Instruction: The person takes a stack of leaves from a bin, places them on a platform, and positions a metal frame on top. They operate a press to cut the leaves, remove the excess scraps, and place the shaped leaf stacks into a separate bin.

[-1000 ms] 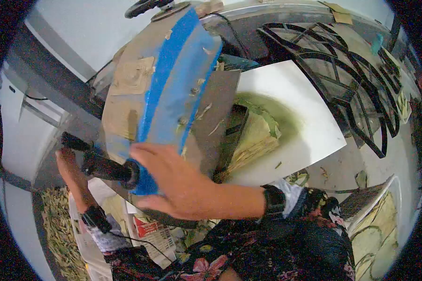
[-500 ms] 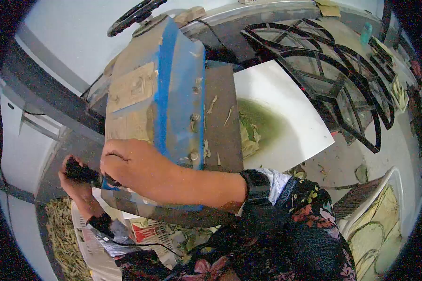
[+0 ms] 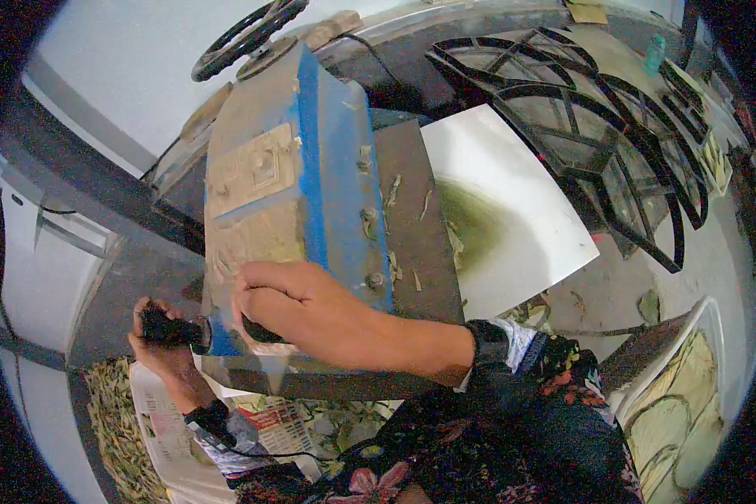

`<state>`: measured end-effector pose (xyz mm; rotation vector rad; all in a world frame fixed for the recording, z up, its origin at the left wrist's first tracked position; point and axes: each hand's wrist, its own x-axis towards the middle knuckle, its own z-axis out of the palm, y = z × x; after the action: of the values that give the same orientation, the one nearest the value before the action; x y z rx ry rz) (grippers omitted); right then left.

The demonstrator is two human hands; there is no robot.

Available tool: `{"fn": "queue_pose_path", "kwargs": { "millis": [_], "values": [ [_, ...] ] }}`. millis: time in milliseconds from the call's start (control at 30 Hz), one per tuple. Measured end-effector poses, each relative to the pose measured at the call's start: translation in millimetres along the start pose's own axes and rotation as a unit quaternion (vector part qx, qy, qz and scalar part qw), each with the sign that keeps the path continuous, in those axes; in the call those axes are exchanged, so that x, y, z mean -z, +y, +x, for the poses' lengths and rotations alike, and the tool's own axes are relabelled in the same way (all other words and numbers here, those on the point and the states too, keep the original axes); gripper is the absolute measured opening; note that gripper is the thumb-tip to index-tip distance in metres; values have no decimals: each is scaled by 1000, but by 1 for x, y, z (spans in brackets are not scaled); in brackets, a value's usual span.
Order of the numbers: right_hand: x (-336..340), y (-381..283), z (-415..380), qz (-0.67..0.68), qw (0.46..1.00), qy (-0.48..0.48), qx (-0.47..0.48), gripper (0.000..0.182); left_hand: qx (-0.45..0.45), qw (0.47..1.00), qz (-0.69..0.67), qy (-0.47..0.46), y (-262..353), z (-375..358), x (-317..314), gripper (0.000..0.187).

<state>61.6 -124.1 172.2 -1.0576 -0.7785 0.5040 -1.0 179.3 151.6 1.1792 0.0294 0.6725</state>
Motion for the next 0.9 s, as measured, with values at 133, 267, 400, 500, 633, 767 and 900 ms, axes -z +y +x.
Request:
{"fn": "queue_pose_path", "kwargs": {
  "millis": [133, 267, 400, 500, 633, 767, 900],
  "values": [
    [0, 3, -4, -33, 999, 19, -17, 20, -7, 999, 6, 41, -7, -4, 0, 35],
    [-2, 10, -9, 10, 999, 48, -24, 21, -16, 1000, -3, 9, -14, -7, -2, 35],
    [-5, 9, -9, -11, 997, 72, -29, 21, -38, 998, 3, 43, -19, -6, -5, 33],
    [-14, 0, -8, -18, 994, 95, -45, 22, -84, 995, 21, 49, -13, 1, -4, 30],
    [-33, 7, 8, -61, 994, 89, -24, 23, -126, 990, 51, 29, -4, 25, 15, 26],
    [-68, 36, 29, -173, 977, 62, 111, 35, -112, 993, 15, 44, 5, 81, 74, 27],
    [-27, 57, 8, -399, 904, 50, 144, 53, -183, 938, 239, 172, 15, 99, 92, 42]
  ]
}}
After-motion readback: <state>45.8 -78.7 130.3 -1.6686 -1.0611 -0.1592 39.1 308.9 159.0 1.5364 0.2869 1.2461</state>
